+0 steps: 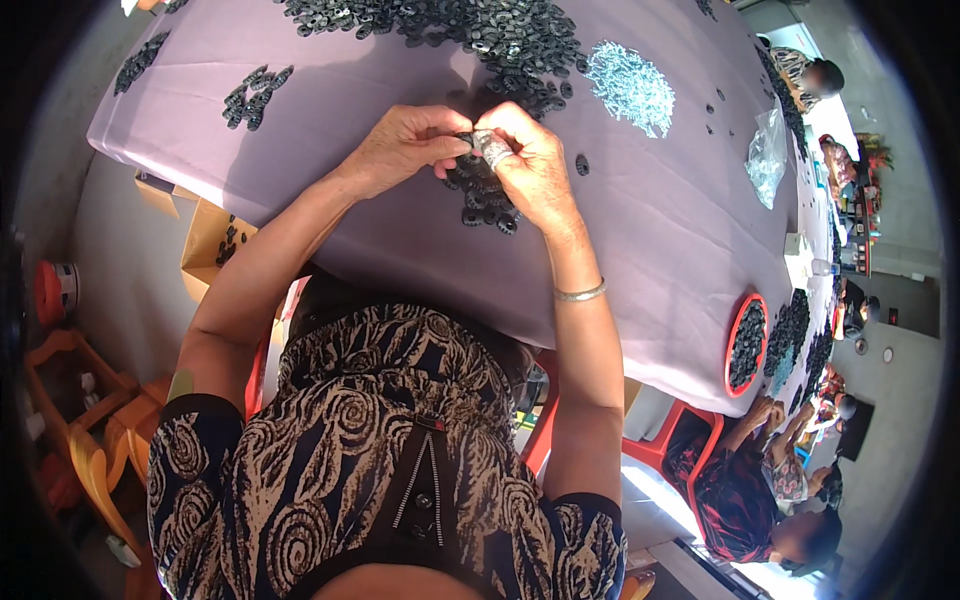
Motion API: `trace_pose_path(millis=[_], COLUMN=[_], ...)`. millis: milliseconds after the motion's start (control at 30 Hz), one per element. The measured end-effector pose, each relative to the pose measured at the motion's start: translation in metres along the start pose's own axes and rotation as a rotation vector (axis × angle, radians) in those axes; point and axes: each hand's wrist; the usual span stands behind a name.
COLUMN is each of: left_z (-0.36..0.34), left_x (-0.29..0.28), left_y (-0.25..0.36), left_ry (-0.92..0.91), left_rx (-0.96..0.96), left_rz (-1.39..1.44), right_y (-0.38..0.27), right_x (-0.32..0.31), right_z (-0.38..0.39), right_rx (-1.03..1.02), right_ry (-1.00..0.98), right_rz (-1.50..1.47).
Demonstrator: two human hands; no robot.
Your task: Sorting and inspecting small black plastic components at a communal workshop table.
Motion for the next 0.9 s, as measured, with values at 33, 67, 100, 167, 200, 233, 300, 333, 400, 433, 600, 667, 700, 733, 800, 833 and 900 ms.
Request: trace_pose_path(millis=[33,67,100,167,200,233,300,333,400,433,600,667,700,733,800,833,900], left_z=[0.0,-0.001,-0.001,0.0,-0.001,-0.001,0.0,0.0,0.0,0.0,0.001,0.001,0.001,0.001,0.0,0.0,0.001], left_x=[0.0,0.001,0.002,0.003,0.003,0.003,0.004,0.004,0.004,0.004,0.003,0.004,0.004,0.004,0.004,0.004,0.004], left_y=[-0.001,-0.001,-0.002,-0.003,-0.003,-0.002,0.0,0.0,-0.001,-0.001,-0.001,-0.001,-0.001,-0.001,-0.002,-0.002,-0.001], left_ry=[0.004,0.005,0.004,0.025,0.041,0.042,0.048,0.048,0.045,0.045,0.05,0.049,0.047,0.048,0.047,0.047,0.056], left_rx=[-0.001,0.024,0.049,0.039,0.031,0.031,0.044,0.045,0.046,0.046,0.031,0.034,0.038,0.038,0.026,0.025,0.004], left_rz=[0.0,-0.003,-0.005,-0.015,-0.026,-0.027,-0.044,-0.046,-0.038,-0.039,-0.045,-0.045,-0.046,-0.046,-0.043,-0.043,-0.029], right_y=[0.002,0.002,0.003,0.004,0.004,0.003,0.002,0.002,0.003,0.004,0.011,0.007,0.006,0.004,0.002,0.002,0.001], right_x=[-0.001,-0.002,-0.004,-0.004,-0.004,-0.003,-0.003,-0.004,-0.004,-0.004,-0.004,-0.005,-0.004,-0.004,-0.004,-0.003,-0.001], right_z=[0.001,0.001,0.001,0.002,0.001,0.001,0.0,0.0,0.0,0.0,0.001,0.001,0.001,0.002,0.003,0.003,0.004], right_rx=[0.009,0.009,0.048,0.074,0.073,0.068,0.06,0.067,0.074,0.088,0.101,0.083,0.083,0.075,0.068,0.059,0.051], right_ry=[-0.007,-0.011,-0.004,0.009,0.008,0.009,0.009,0.017,0.025,0.031,0.042,0.044,0.043,0.039,0.035,0.041,0.046], right_rz=[-0.026,-0.028,-0.083,-0.122,-0.123,-0.113,-0.103,-0.133,-0.164,-0.197,-0.288,-0.252,-0.252,-0.202,-0.152,-0.122,-0.093])
Point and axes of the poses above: each hand's wrist, its own z-axis away from the middle knuckle, its own x-axis out of the palm, y = z × x, and after that the axes turned 4 degrees about z, right-handed
